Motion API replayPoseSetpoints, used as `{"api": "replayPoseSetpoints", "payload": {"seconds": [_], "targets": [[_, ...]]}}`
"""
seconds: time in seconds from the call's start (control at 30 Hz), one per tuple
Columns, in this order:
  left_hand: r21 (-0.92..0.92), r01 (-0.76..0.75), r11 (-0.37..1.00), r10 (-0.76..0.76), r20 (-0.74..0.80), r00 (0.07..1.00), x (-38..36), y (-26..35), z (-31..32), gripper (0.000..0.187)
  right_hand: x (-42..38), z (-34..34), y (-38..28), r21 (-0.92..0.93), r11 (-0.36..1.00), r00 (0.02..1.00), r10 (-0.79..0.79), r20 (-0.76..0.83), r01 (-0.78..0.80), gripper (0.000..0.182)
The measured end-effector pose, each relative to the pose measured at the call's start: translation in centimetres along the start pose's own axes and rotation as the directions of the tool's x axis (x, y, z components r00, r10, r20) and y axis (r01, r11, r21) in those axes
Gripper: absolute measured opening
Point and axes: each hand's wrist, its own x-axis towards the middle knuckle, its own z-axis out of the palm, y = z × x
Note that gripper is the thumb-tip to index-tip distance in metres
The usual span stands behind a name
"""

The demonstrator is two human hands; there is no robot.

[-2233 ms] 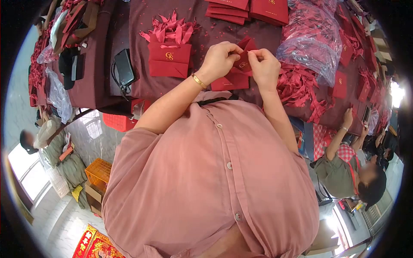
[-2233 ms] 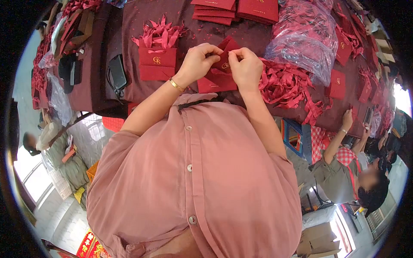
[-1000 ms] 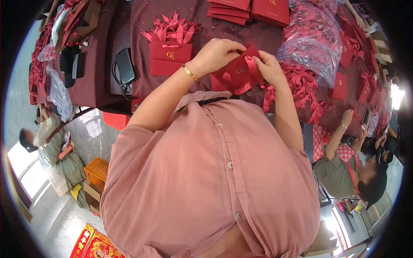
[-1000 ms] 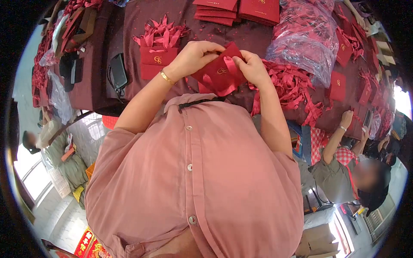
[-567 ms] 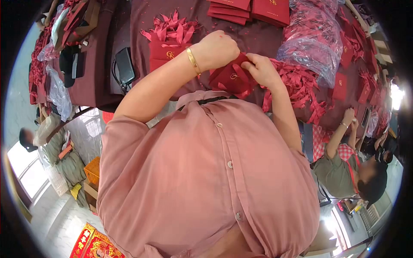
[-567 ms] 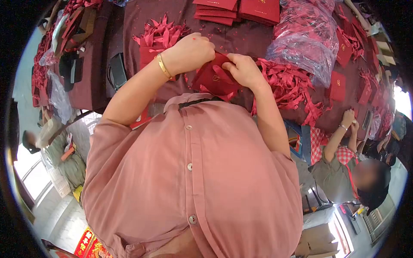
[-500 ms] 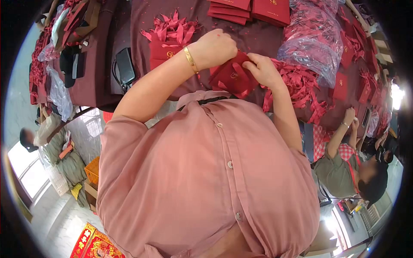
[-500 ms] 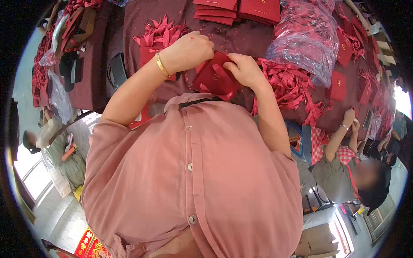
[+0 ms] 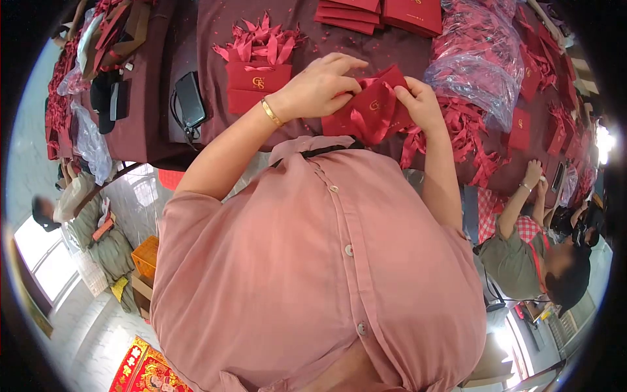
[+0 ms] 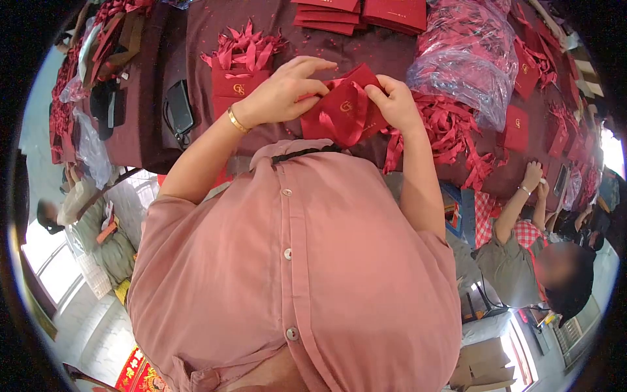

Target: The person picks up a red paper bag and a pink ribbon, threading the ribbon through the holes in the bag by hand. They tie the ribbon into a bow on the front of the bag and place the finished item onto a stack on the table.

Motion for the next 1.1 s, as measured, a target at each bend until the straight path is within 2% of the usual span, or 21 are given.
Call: {"api": "replayPoseSetpoints", "payload": {"seconds": [0.07,0.1,0.17,0.3,0.37,0.4,0.47,0.53,0.6,0.63,0.67,0.73,0.77,0.83,0.87,0.93,0.97,1.03,1.1], "targets": [[-0.027,0.004,1.0,-0.003,0.042,0.999,-0.5,-0.4,0.8,0.012,0.1,0.3,0.2,0.011,1.0,1.0,-0.008,-0.001,0.008,0.02],[-0.026,0.005,1.0,-0.004,0.041,0.999,-0.6,-0.4,0.9,0.012,0.2,0.4,0.3,-0.063,0.998,1.0,0.019,0.007,-0.019,0.019],[-0.162,0.059,0.985,-0.026,0.196,0.98,-0.8,-0.4,0.9,0.015,0.4,0.4,0.5,-0.138,0.989,0.999,0.046,0.012,-0.044,0.018],[-0.194,0.106,0.975,-0.07,0.186,0.98,-0.9,-0.3,1.3,0.017,-0.1,0.7,-0.6,-0.28,0.96,1.0,-0.018,-0.018,0.013,0.017],[0.211,-0.036,0.977,-0.009,0.21,0.978,-0.9,0.4,0.7,0.012,-0.1,1.2,-1.1,-0.334,0.943,1.0,-0.023,-0.016,0.017,0.017],[0.209,-0.036,0.977,-0.009,0.21,0.978,-0.6,0.6,0.4,0.012,0.0,1.6,-0.9,-0.393,0.917,0.998,-0.063,0.025,0.067,0.018],[0.565,-0.106,0.818,-0.182,0.43,0.884,0.0,0.8,-0.4,0.01,0.1,1.7,-1.2,-0.451,0.883,0.992,-0.102,0.075,0.125,0.02],[0.596,-0.109,0.796,-0.218,0.45,0.866,0.3,0.2,-1.0,0.015,0.3,1.5,-2.3,-0.537,0.836,0.993,-0.089,0.072,0.114,0.021],[0.513,0.007,0.859,-0.208,0.335,0.919,0.6,-0.7,-1.1,0.02,0.4,1.2,-1.7,-0.505,0.857,0.995,-0.08,0.055,0.097,0.021],[0.322,0.171,0.931,-0.254,0.234,0.939,0.7,-1.3,-0.5,0.022,0.3,1.1,-1.4,-0.475,0.877,0.997,-0.063,0.034,0.072,0.022],[0.321,0.164,0.933,-0.248,0.238,0.939,0.6,-1.5,0.1,0.022,0.2,0.9,-1.1,-0.475,0.878,0.998,-0.062,0.027,0.068,0.022],[-0.042,0.369,0.928,-0.369,0.013,0.929,0.4,-1.4,1.2,0.025,-0.2,0.8,-0.9,-0.381,0.925,0.999,-0.029,-0.027,0.017,0.023],[-0.044,0.369,0.929,-0.368,0.017,0.93,0.1,-1.6,2.1,0.025,-0.4,0.8,-0.8,-0.38,0.925,0.999,-0.026,-0.029,0.013,0.023],[-0.25,0.478,0.842,-0.468,0.101,0.878,-0.3,-1.6,3.3,0.028,-0.5,0.8,-0.6,-0.303,0.953,0.998,-0.03,-0.058,0.011,0.023],[-0.252,0.476,0.843,-0.466,0.103,0.879,-0.5,-1.8,3.7,0.028,-0.5,0.8,-0.6,-0.304,0.952,0.998,-0.028,-0.062,0.008,0.023],[-0.304,0.446,0.842,-0.475,-0.025,0.88,-0.4,-1.6,3.9,0.027,-0.6,0.7,-0.7,-0.319,0.947,0.998,0.028,-0.051,-0.043,0.022],[-0.258,0.4,0.879,-0.433,-0.082,0.898,-0.4,-2.2,4.2,0.023,-0.6,0.6,-0.4,-0.326,0.944,0.997,0.032,-0.066,-0.052,0.022],[-0.213,0.388,0.897,-0.407,-0.052,0.912,-0.5,-3.0,3.4,0.021,-0.6,0.2,0.5,-0.267,0.962,0.998,-0.069,-0.013,0.063,0.021],[-0.13,0.414,0.901,-0.424,-0.059,0.904,-1.2,-4.8,1.6,0.018,-0.9,-1.0,0.4,-0.284,0.959,1.0,-0.007,-0.026,-0.001,0.021]]}}
